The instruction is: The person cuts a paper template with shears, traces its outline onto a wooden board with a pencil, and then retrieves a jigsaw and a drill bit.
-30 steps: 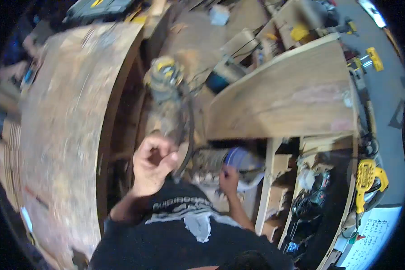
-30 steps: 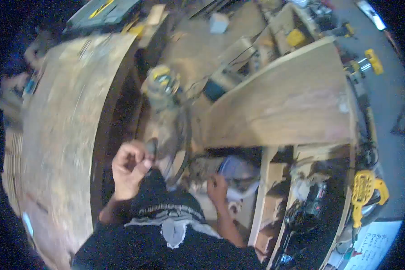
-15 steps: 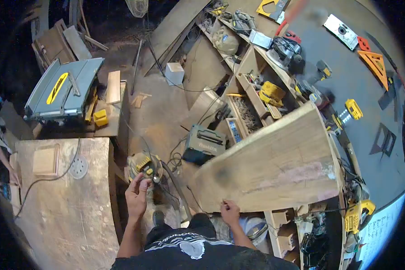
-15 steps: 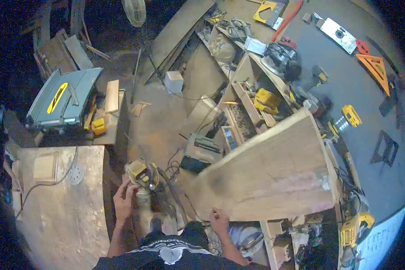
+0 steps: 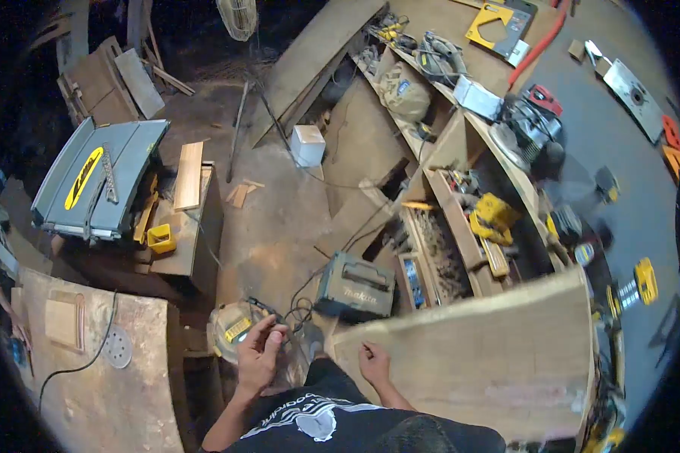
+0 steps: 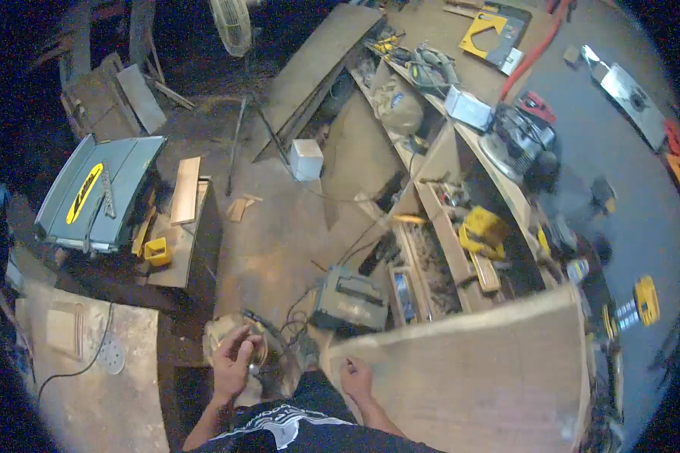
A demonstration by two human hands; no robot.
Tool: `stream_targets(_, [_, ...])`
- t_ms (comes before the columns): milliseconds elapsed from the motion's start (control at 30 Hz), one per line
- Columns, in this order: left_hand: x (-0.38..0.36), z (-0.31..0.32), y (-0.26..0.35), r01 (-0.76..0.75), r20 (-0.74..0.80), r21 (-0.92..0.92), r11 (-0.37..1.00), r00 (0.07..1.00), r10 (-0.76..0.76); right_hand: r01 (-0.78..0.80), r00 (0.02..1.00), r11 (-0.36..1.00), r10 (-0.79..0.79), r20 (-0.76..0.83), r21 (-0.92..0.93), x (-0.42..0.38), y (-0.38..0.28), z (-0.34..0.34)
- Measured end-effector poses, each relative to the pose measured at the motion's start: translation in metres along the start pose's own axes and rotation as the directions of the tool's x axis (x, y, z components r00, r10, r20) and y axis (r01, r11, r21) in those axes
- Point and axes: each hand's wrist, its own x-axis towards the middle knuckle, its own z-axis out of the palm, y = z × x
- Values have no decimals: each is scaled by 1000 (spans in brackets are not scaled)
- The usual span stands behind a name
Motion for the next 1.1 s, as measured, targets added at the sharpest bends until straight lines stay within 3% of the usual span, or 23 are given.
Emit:
stream_targets(100, [58, 49, -24, -69, -43, -18, 997, 997, 68, 101, 992, 988, -108, 60, 113, 102, -4, 14])
stream_targets(200, [135, 110, -9, -35, -79, -120, 992, 997, 26, 227, 969, 974, -227, 95, 8, 208, -18, 7])
stream_targets(267, [172, 141, 6, -59, 82, -91, 994, 994, 66, -25, 999, 977, 18, 37, 211, 247, -27, -11])
stream_targets(300, [189, 154, 16, -157, 158, -77, 985, 973, 167, 170, 985, 971, -162, -56, 167, 267, 1, -9])
stream_targets(333, [204, 162, 28, -151, 158, -70, 986, 974, 160, 162, 986, 972, -156, -52, 171, 271, 9, -16])
stream_targets(400, [235, 177, 59, -415, 348, -81, 906, 840, 416, 98, 992, 989, -88, -87, 114, 290, 15, -26])
stream_targets(433, [250, 182, 72, -508, 373, -147, 849, 766, 523, 9, 999, 996, -6, -36, 92, 295, 16, -29])
stream_targets(467, [263, 187, 83, -511, 372, -151, 846, 764, 528, 13, 999, 996, -10, -40, 90, 301, 19, -28])
stream_targets(533, [284, 193, 102, -443, 491, -324, 836, 677, 549, -90, 996, 993, 90, 4, 71, 310, 13, -23])
stream_targets(567, [295, 199, 112, -340, 529, -478, 810, 624, 575, -62, 998, 993, 63, -2, 98, 314, 4, -22])
stream_targets(600, [307, 205, 124, -327, 530, -483, 812, 630, 569, -73, 997, 993, 74, -2, 89, 322, 4, -17])
stream_targets(667, [333, 213, 147, -175, 568, -706, 686, 438, 697, -23, 991, 997, 32, 126, -73, 345, 5, -8])
stream_targets(700, [345, 214, 155, -168, 562, -713, 680, 442, 699, -21, 988, 996, 34, 152, -85, 355, -20, -12])
stream_targets(767, [373, 213, 164, 73, 578, -798, 598, 371, 727, -63, 988, 995, 73, 139, -71, 381, -33, 2])
stream_targets(800, [390, 213, 163, 75, 573, -803, 592, 375, 729, -104, 986, 994, 109, 128, -40, 395, -37, 11])
stream_targets(833, [407, 211, 161, 158, 564, -823, 546, 342, 752, 103, 992, 994, -101, 70, -25, 414, -16, 28])
stream_targets(867, [425, 208, 159, 245, 554, -832, 498, 309, 773, 93, 993, 995, -91, 72, -29, 432, -4, 43])
stream_targets(933, [470, 197, 156, 230, 556, -831, 506, 302, 774, 85, 996, 990, -82, 36, -108, 466, -15, 68])
stream_targets(967, [498, 189, 154, 274, 563, -824, 496, 297, 771, 70, 995, 961, -47, 93, -267, 477, -37, 72])
stream_targets(1000, [525, 180, 155, 319, 573, -813, 486, 294, 765, 57, 996, 964, -36, 84, -262, 487, -50, 90])
stream_targets(1067, [583, 155, 173, 285, 581, -809, 514, 256, 773, -138, 990, 990, 137, -22, -12, 526, -84, 137])
stream_targets(1100, [604, 138, 189, 338, 653, -755, 562, 311, 691, -142, 990, 990, 142, -21, -9, 546, -72, 171])
